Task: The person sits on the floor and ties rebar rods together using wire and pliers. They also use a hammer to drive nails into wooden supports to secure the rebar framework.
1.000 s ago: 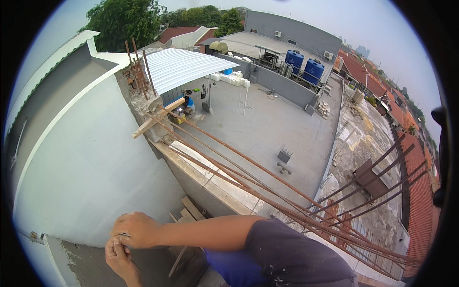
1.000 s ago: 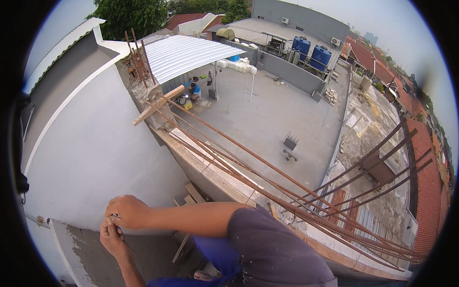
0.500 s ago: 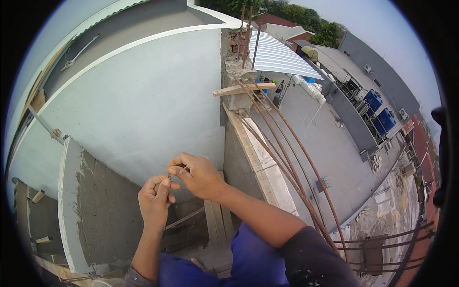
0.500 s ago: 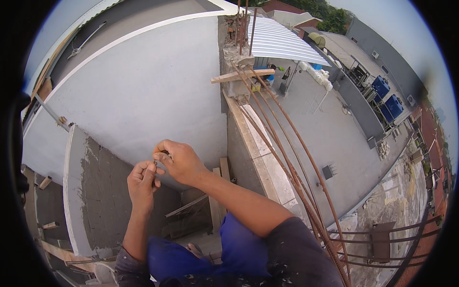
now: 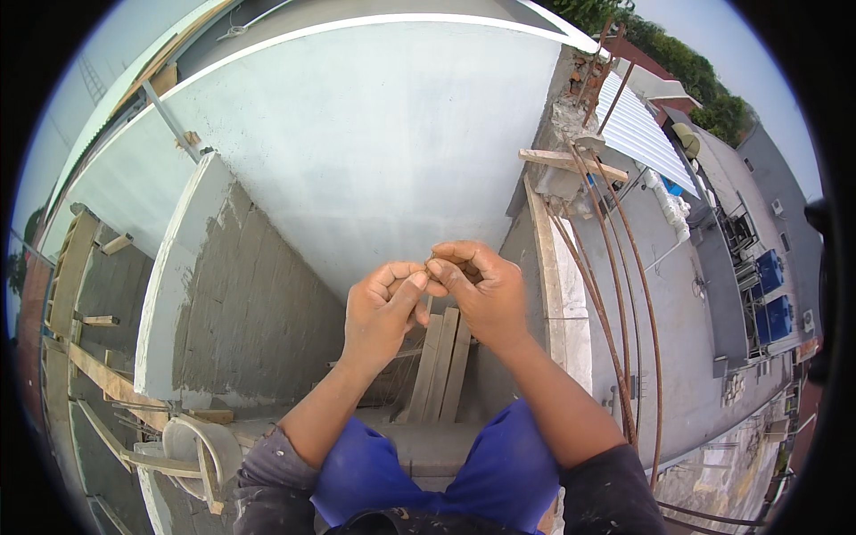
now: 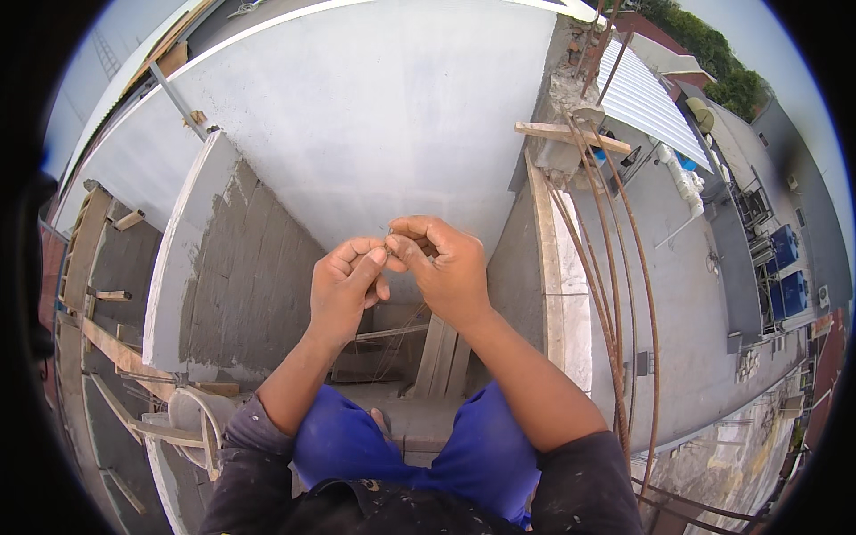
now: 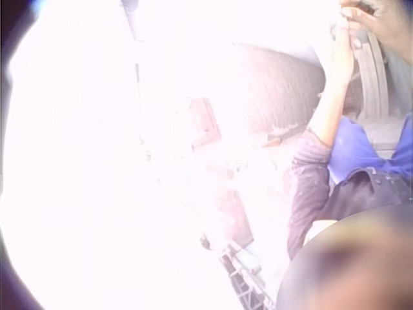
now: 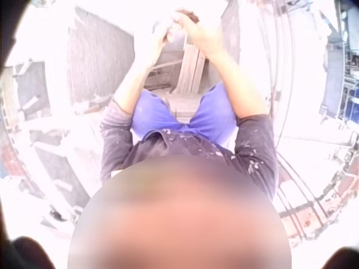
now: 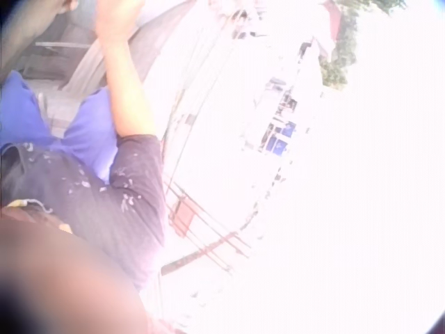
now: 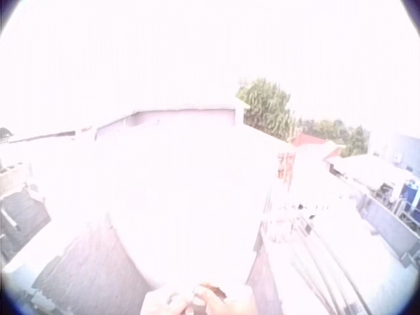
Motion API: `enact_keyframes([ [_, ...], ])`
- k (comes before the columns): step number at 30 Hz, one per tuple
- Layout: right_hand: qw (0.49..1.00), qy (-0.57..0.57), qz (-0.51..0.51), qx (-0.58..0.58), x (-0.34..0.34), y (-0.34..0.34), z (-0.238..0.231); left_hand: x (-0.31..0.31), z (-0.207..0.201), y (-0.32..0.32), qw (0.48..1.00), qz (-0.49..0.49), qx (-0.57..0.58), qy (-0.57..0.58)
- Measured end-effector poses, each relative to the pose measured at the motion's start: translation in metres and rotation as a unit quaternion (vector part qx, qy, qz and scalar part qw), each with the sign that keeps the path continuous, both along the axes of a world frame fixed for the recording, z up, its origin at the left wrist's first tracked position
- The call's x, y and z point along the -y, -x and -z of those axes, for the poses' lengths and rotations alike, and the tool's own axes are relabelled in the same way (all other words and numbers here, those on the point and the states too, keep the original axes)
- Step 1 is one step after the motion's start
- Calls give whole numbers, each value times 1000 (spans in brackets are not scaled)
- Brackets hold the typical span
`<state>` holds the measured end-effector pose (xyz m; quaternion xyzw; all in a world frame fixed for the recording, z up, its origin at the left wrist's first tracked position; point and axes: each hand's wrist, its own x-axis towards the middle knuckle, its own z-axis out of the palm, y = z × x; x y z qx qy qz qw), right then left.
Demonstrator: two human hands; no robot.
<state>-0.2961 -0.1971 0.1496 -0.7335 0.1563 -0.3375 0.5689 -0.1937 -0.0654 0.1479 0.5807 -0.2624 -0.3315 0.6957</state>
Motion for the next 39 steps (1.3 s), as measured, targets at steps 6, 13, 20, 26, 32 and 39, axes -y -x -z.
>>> enact_keyframes([
  [6, 990, -127, -36, 47, 1, -5, 5, 1, 5, -1, 996, -37, 86, -3],
  [13, 977, -176, -110, 51, 10, -9, 16, 5, 9, -3, 994, -43, 102, 22],
  [20, 979, -144, -134, 62, 17, -13, 26, 5, 9, -3, 993, -29, 107, 36],
  [26, 975, -157, -144, 65, 17, -6, 19, 5, 4, -2, 994, -19, 100, 28],
  [32, 993, -20, -87, 72, 15, -3, 16, 4, 7, -5, 995, -13, 95, 16],
  [39, 916, 372, -57, 138, 29, 4, 12, -16, -5, -26, 989, 131, -66, -35],
])
